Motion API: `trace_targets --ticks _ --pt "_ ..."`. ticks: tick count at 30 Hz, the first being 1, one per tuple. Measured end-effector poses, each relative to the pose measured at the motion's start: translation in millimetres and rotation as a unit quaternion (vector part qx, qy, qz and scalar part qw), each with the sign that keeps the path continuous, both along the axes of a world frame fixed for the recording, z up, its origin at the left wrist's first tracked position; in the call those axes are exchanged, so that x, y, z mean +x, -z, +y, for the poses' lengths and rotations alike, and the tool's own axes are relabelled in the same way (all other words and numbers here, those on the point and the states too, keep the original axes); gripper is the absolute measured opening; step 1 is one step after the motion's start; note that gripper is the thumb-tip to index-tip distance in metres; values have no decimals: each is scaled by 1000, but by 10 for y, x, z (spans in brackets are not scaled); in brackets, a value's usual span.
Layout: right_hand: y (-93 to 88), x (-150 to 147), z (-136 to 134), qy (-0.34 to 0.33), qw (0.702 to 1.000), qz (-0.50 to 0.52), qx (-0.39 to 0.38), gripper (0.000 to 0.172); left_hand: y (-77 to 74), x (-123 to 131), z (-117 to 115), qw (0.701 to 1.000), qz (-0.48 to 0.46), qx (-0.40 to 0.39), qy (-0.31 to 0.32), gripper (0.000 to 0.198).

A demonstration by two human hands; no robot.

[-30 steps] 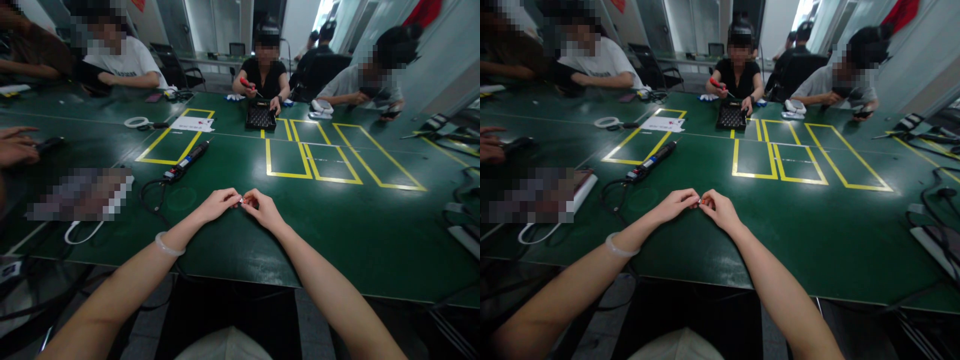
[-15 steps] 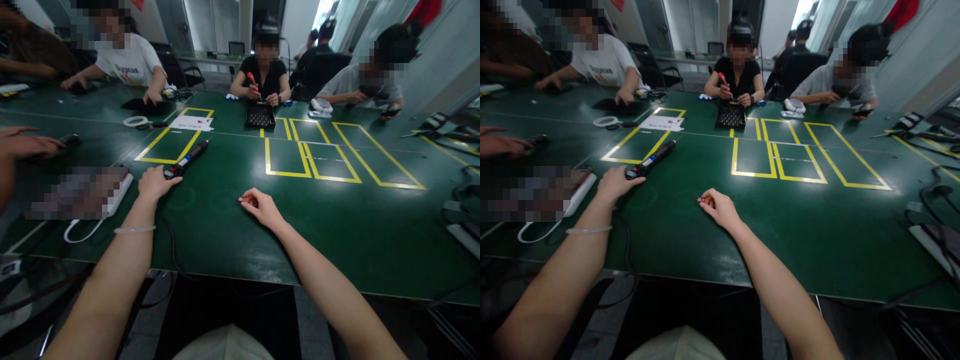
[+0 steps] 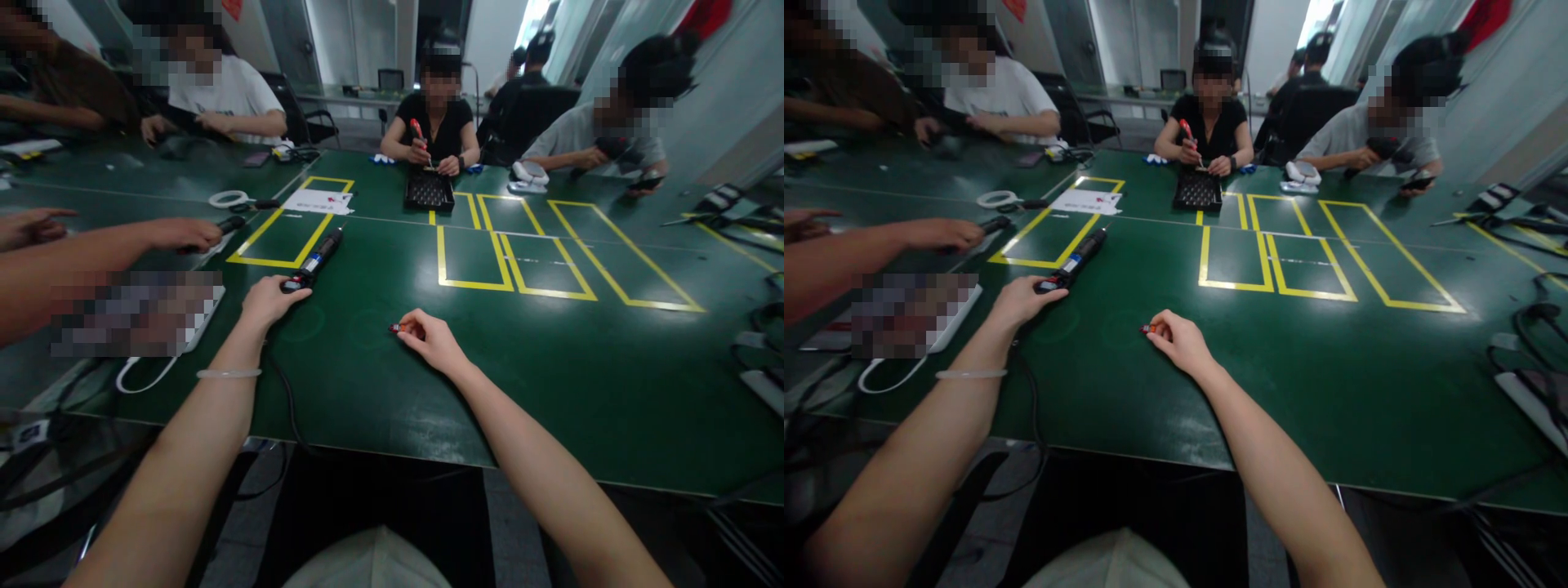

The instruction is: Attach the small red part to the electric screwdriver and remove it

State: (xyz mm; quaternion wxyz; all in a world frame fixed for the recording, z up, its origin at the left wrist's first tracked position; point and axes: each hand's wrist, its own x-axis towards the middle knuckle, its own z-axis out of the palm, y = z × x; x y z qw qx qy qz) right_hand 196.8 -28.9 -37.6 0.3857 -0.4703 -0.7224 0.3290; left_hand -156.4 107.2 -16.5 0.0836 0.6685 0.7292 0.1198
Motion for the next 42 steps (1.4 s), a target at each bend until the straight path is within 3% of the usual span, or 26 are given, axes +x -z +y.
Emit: trace_targets --ticks 13,25,33,42 --pt "-38 -10 -4 3 1000 -5 -11 11 -74 672 -284 993 41 -11 113 66" --pt "-29 -14 0 7 1000 -2 0 10 -53 1258 -708 969 -1 1 248 58" --pt "-43 -27 -4 21 1000 11 4 11 -92 1457 -920 958 -26 -4 285 53" --pt "-52 -15 -3 77 995 -58 7 12 -70 1463 -935 954 -30 -6 297 53"
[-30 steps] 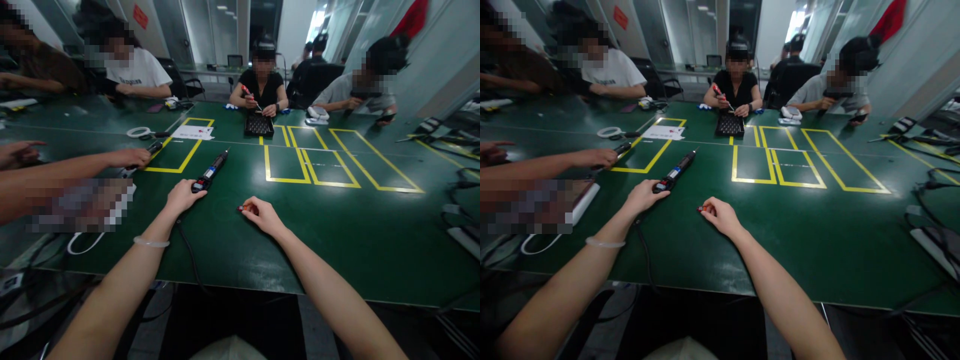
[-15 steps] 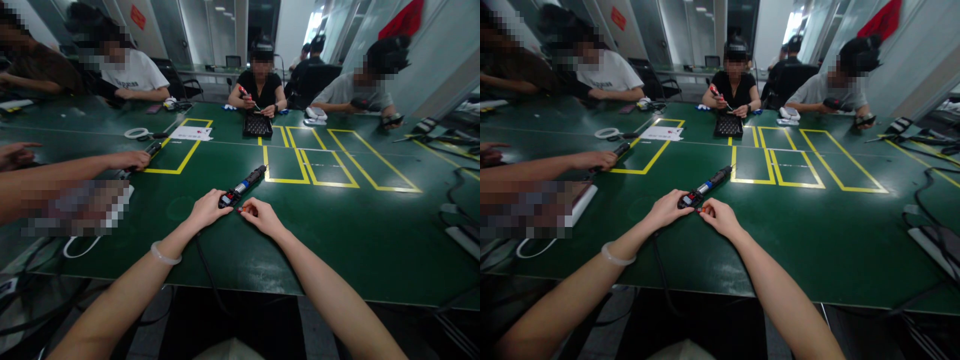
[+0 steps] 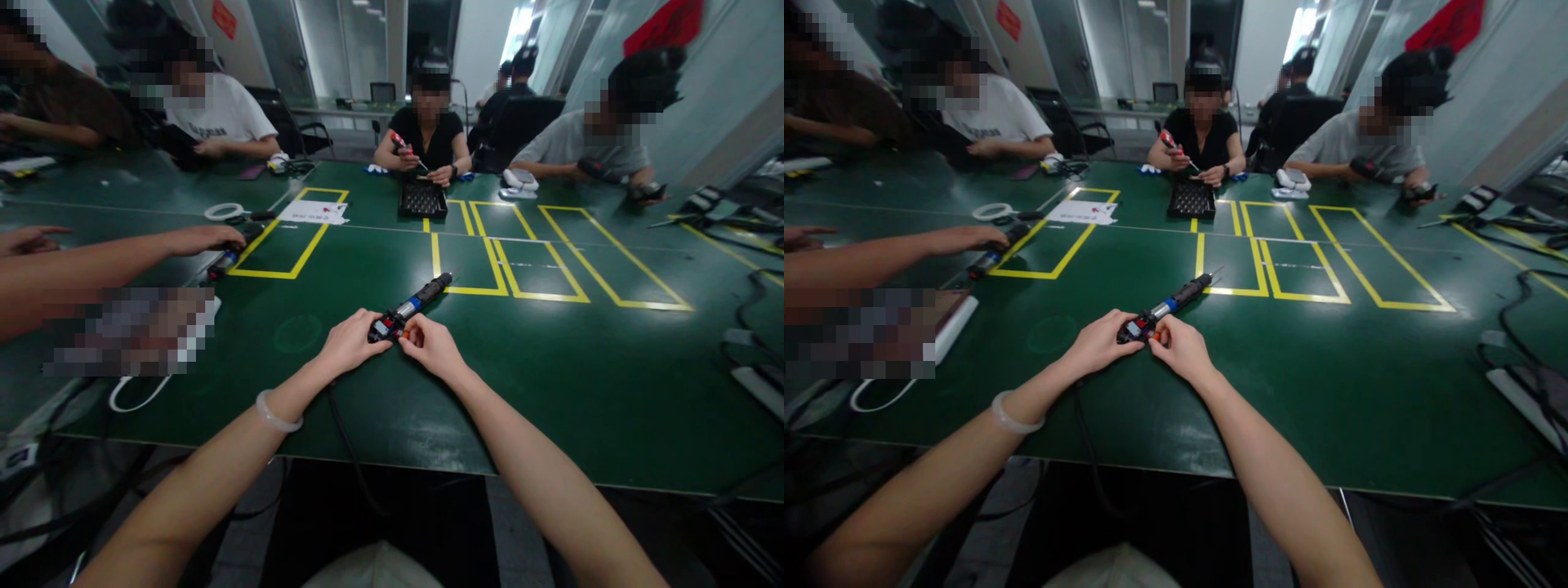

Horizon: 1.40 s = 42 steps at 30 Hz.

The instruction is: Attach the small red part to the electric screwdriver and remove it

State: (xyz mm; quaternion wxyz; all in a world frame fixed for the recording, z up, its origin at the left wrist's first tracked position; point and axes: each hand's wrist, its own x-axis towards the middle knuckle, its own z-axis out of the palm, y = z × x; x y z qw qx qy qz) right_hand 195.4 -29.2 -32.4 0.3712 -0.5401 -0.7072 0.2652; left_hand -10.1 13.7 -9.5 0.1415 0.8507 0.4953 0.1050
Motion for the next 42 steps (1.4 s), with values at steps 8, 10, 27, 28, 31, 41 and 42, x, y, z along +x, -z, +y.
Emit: trace_targets --ticks 8,10,27,28,31,41,42 --pt "-13 -25 -3 23 996 -83 -4 15 -23 36 -67 1000 14 10 12 53" --pt "-3 -27 5 25 996 -87 -6 15 -37 51 -87 1000 20 11 11 53" --pt "80 -16 48 -29 999 -22 31 6 -24 40 -53 999 26 2 19 51" --pt "85 -22 56 -27 999 -22 29 5 -24 41 -47 999 25 2 22 51" --pt "83 -32 69 -24 999 -25 35 4 -25 60 -40 999 13 10 29 54" --pt "15 -15 15 -32 997 -36 54 12 -42 182 -47 999 14 32 -19 41" --pt "24 -14 16 -35 997 -37 57 11 -40 170 -27 999 16 31 -14 40"
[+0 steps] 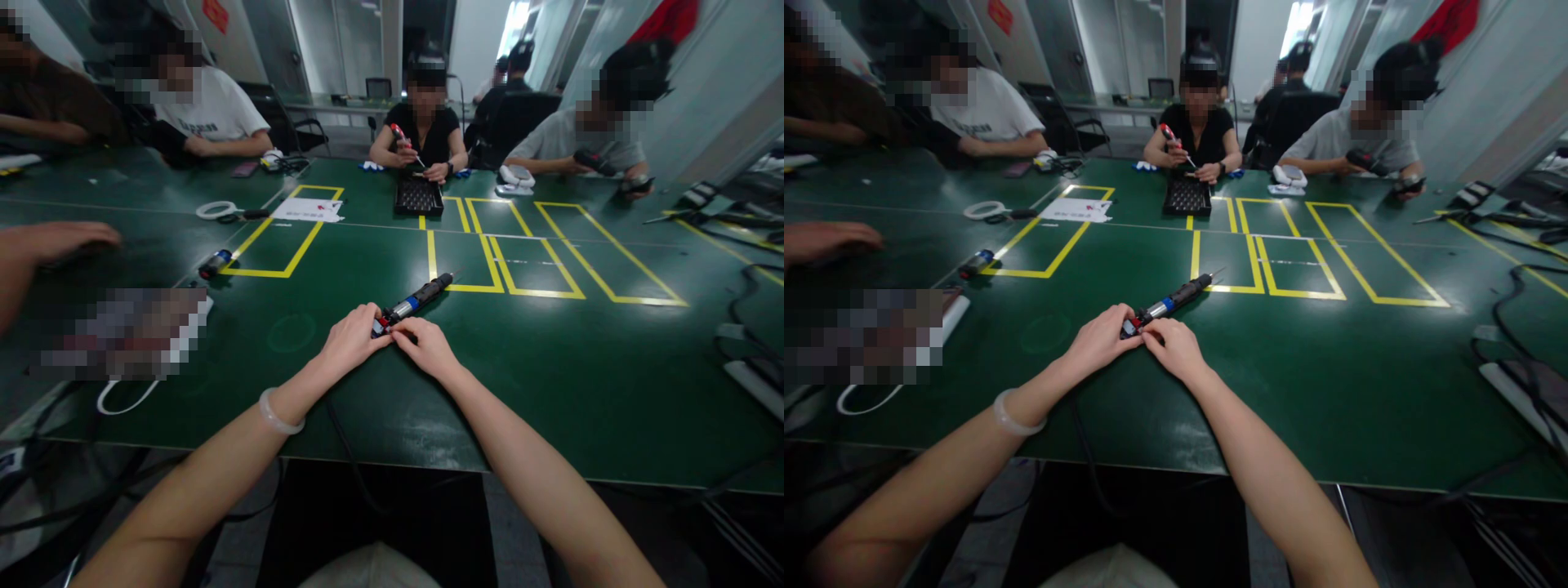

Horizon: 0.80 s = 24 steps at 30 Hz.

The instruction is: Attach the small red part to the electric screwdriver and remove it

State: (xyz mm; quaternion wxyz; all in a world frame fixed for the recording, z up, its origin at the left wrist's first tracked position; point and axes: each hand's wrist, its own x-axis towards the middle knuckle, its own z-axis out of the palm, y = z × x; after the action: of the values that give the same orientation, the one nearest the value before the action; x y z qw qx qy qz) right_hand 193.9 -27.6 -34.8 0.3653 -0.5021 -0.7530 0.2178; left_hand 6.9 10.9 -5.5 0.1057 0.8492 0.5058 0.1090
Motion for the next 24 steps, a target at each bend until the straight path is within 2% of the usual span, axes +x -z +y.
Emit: trace_targets --ticks 7,12,16,24 --pt "34 44 13 -3 1000 5 8 15 3 -137 143 1000 2 -4 31 39" --pt "9 56 8 8 1000 5 7 15 16 -338 276 1000 7 -5 15 42" --pt "-9 58 3 7 1000 2 8 14 19 -596 434 1000 16 -13 -21 46" --pt "-3 63 14 4 1000 -5 1 13 48 -1296 811 990 19 -9 -142 51"
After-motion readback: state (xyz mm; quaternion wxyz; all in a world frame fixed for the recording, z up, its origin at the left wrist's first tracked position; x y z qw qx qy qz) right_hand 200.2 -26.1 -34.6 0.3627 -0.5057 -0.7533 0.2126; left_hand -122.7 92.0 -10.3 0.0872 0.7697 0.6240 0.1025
